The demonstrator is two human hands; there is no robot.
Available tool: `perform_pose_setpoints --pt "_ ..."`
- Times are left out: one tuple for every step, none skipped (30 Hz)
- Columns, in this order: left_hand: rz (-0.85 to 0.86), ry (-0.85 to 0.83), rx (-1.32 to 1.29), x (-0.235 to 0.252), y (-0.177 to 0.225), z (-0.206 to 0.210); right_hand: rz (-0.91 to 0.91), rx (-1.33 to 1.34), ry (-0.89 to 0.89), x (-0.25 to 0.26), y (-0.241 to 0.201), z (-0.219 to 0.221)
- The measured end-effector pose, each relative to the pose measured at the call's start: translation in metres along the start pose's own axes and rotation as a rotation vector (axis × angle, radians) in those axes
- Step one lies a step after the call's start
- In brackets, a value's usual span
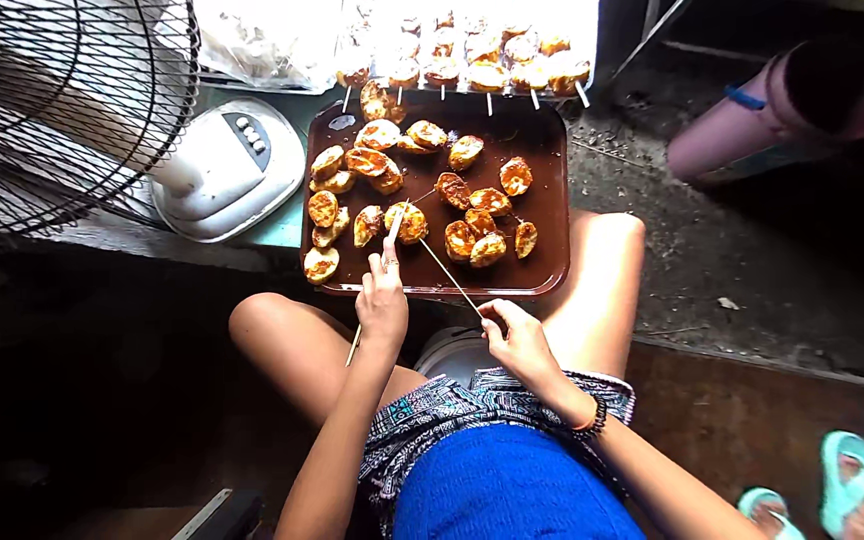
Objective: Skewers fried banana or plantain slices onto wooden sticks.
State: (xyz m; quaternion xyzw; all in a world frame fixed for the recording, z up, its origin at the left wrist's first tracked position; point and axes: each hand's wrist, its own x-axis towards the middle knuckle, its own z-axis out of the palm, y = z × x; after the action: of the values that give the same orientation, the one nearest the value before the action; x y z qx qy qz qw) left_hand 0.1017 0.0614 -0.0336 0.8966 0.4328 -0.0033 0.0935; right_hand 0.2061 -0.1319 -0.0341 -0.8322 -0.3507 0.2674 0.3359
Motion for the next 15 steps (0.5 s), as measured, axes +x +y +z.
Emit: perform_pose_setpoints --pt "-0.002 -0.022 0.014 0.0 0.002 0.0 0.004 -0.007 -0.008 0.001 0.0 0.0" --pt "0.0 -0.037 0.028 0.0 0.003 0.0 0.008 -0.022 -0.012 0.003 0.001 -0.001" --pt "0.002 -0.045 0.037 0.0 0.004 0.0 0.009 -0.043 -0.012 0.003 0.0 -0.002" --pt "0.004 -0.045 0.042 0.0 0.004 0.0 0.007 -0.066 -0.006 0.004 0.0 -0.004" --pt "0.009 -0.042 0.041 0.0 0.003 -0.001 0.002 -0.085 0.002 0.005 0.0 -0.005" --pt "0.015 -0.038 0.04 0.0 0.003 -0.001 -0.002 -0.1 0.005 0.005 0.0 -0.006" --pt "0.017 -0.043 0.037 0.001 0.002 -0.001 -0.004 -0.109 0.006 0.005 -0.001 -0.007" --pt "0.015 -0.052 0.035 0.001 0.002 -0.001 -0.007 -0.112 0.005 0.005 -0.002 -0.007" --pt "0.009 -0.059 0.034 0.002 0.003 -0.001 -0.011 -0.111 0.008 0.005 -0.002 -0.007" --pt "0.002 -0.069 0.027 0.002 0.003 -0.001 -0.015 -0.107 0.009 0.006 -0.002 -0.007" --pt "-0.004 -0.075 0.018 0.002 0.004 -0.002 -0.014 -0.1 0.007 0.007 -0.002 -0.006" --pt "-0.005 -0.073 0.01 0.002 0.004 -0.002 -0.011 -0.096 0.004 0.009 -0.002 -0.005" --pt "-0.005 -0.064 0.005 0.002 0.004 -0.002 -0.009 -0.091 0.002 0.011 -0.003 -0.004" --pt "-0.008 -0.062 0.005 0.003 0.004 -0.002 -0.006 -0.086 0.0 0.014 -0.005 -0.004" --pt "-0.009 -0.06 0.001 0.002 0.004 -0.001 -0.007 -0.085 -0.002 0.017 -0.005 -0.003"
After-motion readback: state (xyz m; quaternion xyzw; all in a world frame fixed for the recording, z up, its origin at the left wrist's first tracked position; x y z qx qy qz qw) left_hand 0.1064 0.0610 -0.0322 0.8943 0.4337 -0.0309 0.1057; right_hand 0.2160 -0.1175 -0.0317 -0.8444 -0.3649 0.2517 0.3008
